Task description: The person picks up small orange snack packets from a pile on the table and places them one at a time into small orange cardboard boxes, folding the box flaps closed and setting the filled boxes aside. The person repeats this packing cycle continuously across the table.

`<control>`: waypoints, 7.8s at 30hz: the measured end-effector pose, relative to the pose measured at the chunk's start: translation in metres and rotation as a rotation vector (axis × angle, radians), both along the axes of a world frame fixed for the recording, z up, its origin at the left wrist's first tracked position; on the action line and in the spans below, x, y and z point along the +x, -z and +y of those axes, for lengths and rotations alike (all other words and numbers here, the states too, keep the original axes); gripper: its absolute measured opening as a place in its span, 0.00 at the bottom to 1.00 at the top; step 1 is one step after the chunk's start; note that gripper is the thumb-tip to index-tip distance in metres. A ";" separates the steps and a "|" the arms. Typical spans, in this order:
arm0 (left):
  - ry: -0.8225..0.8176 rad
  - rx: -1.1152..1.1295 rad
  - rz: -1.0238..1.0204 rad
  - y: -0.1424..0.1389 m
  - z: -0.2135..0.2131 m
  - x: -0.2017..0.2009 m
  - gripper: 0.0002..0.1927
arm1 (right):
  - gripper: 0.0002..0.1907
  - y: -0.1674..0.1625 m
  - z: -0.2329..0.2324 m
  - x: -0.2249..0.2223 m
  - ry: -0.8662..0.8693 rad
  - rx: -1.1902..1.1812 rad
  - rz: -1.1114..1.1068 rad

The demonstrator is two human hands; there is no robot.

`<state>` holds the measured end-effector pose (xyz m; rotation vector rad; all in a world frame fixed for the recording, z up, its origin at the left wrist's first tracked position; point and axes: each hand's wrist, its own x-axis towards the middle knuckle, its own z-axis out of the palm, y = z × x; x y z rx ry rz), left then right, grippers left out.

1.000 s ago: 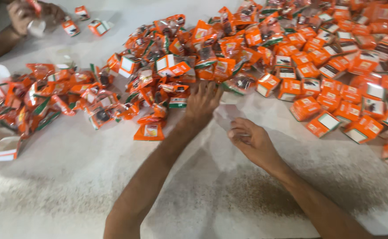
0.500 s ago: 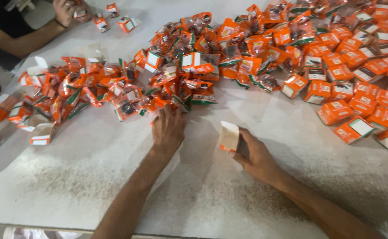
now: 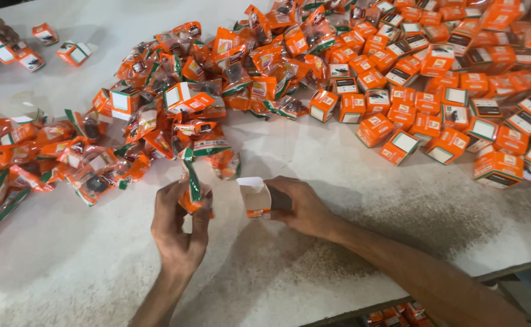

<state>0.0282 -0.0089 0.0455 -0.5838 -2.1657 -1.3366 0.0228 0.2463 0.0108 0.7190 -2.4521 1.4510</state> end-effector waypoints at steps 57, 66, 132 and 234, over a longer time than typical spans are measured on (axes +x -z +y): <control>0.380 -0.281 0.073 0.024 0.034 -0.017 0.17 | 0.29 0.000 -0.012 0.014 0.080 0.099 0.046; 0.410 -0.411 0.198 0.021 0.029 -0.016 0.13 | 0.25 0.002 -0.011 0.015 0.075 0.166 0.037; 0.131 0.248 0.106 -0.004 0.026 -0.003 0.20 | 0.30 -0.027 0.016 -0.002 -0.046 0.284 0.157; 0.605 0.750 -0.498 0.043 0.190 -0.059 0.23 | 0.37 -0.037 0.067 -0.001 0.621 -0.172 0.501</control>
